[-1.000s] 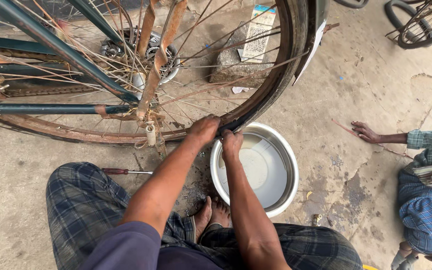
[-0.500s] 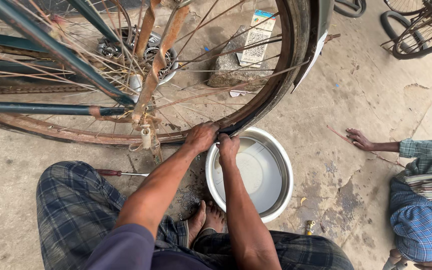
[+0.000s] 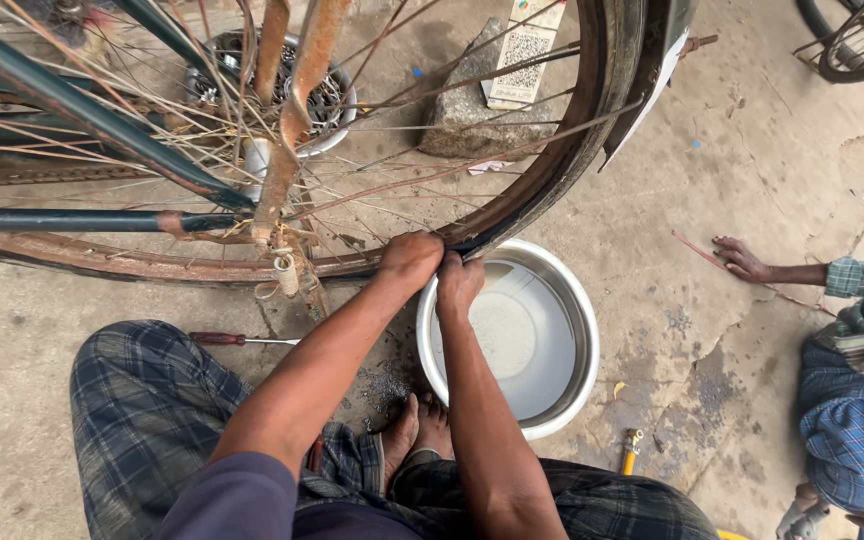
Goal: The person uses a screwdriver to pry the tire bead off the rim and then removes the inner tube from the bicycle wheel. They place the removed inner tube into a metal bowl of water.
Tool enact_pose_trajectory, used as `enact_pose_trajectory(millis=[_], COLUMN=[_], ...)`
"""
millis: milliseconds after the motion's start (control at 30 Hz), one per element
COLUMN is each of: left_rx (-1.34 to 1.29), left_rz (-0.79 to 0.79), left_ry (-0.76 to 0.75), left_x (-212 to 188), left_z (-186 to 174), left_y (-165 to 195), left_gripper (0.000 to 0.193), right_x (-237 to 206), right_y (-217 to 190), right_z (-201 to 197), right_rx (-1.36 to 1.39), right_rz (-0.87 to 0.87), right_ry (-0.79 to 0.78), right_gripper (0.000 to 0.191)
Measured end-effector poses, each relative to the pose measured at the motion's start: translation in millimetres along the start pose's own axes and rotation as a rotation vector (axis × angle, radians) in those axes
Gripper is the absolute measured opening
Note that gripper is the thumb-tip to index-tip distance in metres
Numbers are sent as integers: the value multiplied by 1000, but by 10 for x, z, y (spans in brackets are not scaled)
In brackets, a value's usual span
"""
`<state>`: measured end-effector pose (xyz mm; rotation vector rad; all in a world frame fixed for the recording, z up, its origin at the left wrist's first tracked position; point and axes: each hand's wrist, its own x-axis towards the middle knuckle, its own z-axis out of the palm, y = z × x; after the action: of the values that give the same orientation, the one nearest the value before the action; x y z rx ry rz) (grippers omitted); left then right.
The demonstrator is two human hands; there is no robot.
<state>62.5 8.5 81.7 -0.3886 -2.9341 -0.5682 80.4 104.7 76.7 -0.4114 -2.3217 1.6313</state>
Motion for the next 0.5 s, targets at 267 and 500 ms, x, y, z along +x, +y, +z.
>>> enact_pose_trajectory(millis=[267, 500], left_rx=[121, 76], left_rz=[161, 187], left_ry=[-92, -59], left_x=[63, -5], left_z=[-113, 33], left_y=[-81, -194], left_gripper=[20, 21], right_x=[-17, 142], right_y=[-106, -90], right_z=[-35, -120], right_rx=[-29, 238], right_rz=[-187, 198], right_ry=[-19, -385], right_gripper=[39, 29])
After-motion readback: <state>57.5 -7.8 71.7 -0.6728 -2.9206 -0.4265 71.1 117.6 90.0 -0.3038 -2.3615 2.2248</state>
